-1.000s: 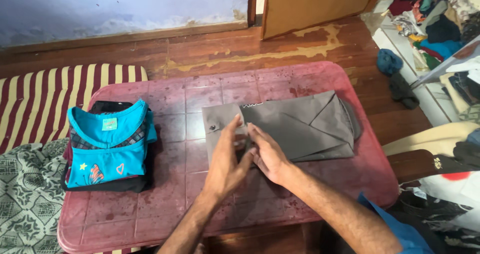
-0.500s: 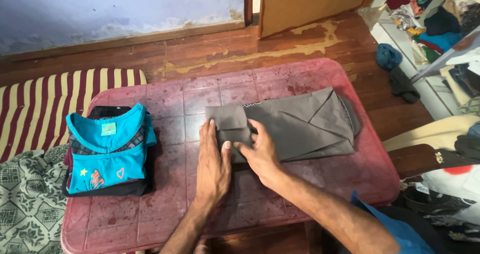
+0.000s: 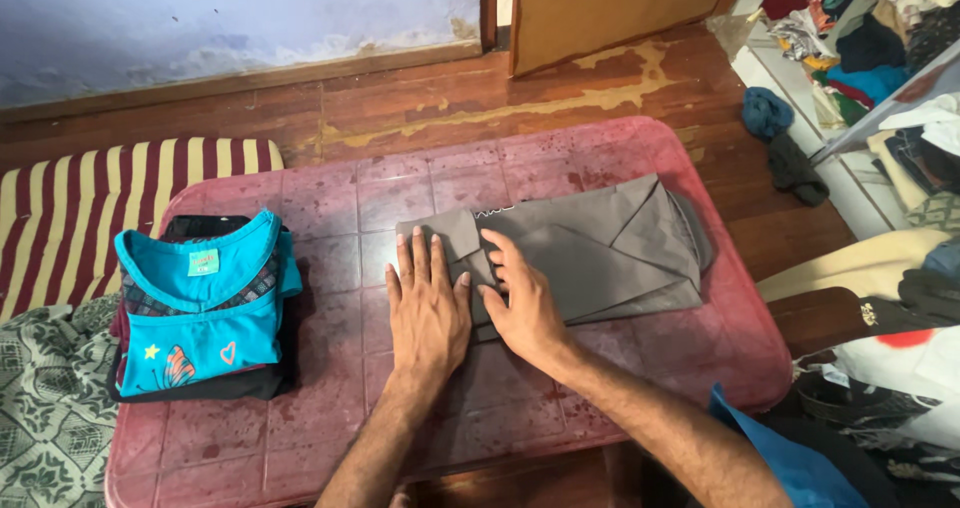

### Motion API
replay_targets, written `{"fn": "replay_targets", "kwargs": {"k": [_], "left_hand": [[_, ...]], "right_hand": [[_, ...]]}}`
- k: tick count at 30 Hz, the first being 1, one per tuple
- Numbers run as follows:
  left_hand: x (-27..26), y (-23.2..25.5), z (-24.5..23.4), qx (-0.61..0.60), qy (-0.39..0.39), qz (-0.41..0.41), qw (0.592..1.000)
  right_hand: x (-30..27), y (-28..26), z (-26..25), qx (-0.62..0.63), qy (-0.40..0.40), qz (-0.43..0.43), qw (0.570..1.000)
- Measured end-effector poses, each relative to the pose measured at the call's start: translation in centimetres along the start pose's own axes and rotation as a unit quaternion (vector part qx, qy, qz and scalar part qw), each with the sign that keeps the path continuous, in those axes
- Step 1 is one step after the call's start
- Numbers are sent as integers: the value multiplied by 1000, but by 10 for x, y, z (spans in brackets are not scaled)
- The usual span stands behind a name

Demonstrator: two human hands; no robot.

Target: The person picks up a grey shirt and a blue cloth from a pile and folds them one by one on a low red table.

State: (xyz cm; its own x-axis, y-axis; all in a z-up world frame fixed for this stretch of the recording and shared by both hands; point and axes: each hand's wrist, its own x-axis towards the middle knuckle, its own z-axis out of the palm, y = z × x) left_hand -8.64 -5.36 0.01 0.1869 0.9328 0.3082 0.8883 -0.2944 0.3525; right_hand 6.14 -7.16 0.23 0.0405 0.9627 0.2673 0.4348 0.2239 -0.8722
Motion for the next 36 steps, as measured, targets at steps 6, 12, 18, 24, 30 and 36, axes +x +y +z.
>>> {"fn": "replay_targets", "kwargs": {"k": [6, 12, 18, 24, 30, 36], "left_hand": [[4, -13, 9, -96, 27, 34, 994], [12, -16, 10, 24, -13, 105, 994], [12, -13, 2, -3, -8, 32, 999], [15, -16, 2, -26, -40, 0, 999], [25, -12, 21, -51, 6, 132, 990], [33, -19, 16, -48, -27, 149, 987]], "right_hand": [[-3, -25, -6, -174, 25, -186, 967], [1, -13, -5, -327, -129, -216, 911], [-2, -11, -16, -357, -137, -188, 905], [2, -10, -14, -366, -95, -192, 906], [-2, 0, -5, -363, -89, -197, 906], [-6, 1, -13, -329, -111, -206, 915]]}}
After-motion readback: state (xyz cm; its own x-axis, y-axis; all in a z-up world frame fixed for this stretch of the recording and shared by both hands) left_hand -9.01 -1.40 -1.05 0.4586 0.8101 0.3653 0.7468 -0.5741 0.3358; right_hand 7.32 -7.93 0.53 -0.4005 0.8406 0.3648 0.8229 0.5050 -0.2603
